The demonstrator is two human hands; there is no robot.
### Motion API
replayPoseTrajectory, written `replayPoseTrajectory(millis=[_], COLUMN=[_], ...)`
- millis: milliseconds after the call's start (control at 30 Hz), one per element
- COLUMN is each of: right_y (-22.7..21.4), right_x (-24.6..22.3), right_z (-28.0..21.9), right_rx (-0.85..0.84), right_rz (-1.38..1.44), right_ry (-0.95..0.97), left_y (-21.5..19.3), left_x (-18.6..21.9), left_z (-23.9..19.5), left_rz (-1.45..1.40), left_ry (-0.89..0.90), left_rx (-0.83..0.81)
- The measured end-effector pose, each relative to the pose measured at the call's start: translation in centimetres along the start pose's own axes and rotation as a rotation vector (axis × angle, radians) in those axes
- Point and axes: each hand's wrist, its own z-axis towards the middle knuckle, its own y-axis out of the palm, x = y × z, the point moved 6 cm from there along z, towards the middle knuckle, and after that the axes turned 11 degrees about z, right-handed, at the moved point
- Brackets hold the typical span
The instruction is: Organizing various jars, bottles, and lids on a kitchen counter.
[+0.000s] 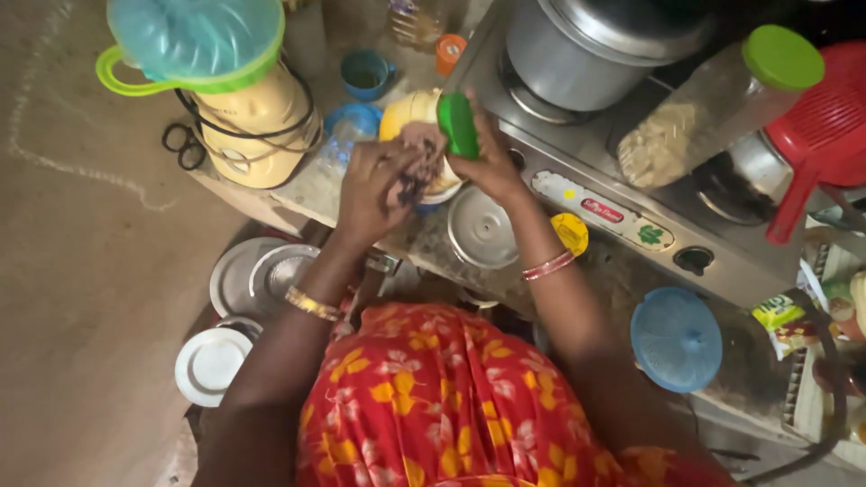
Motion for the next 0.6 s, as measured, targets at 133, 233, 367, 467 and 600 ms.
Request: replayPoseTrajectory(millis=[133, 233, 367, 467, 600], right_y=[-1.5, -1.8, -2.1, -0.9, 0.5], right_x=[1.0, 0.9, 1.4, -0.7, -2.9], right_z=[0.5, -0.2, 0.3, -0.4, -1.0], right_rx=[-0.023, 0.056, 0.082, 0.102, 0.038], right_rz=[0.017, -0.261, -0.202, -0.311, -0.368], right_ry=[-0.102, -0.101, -0.153, -0.220, -0.233], left_y=[3.2, 3.9, 3.3, 4.3, 4.2], left_x=[-4.1, -5.5, -2.3, -4.1, -6.8], left_z=[1.6, 2.3, 0.9, -0.7, 2.7], left_rz=[0.021, -0.109, -0.056, -0.083, -0.147], left_ry=[-0.104, -0.315, -0.128, -0.142, -0.310], left_rx=[0.082, 0.057, 0.084, 0.085, 0.060])
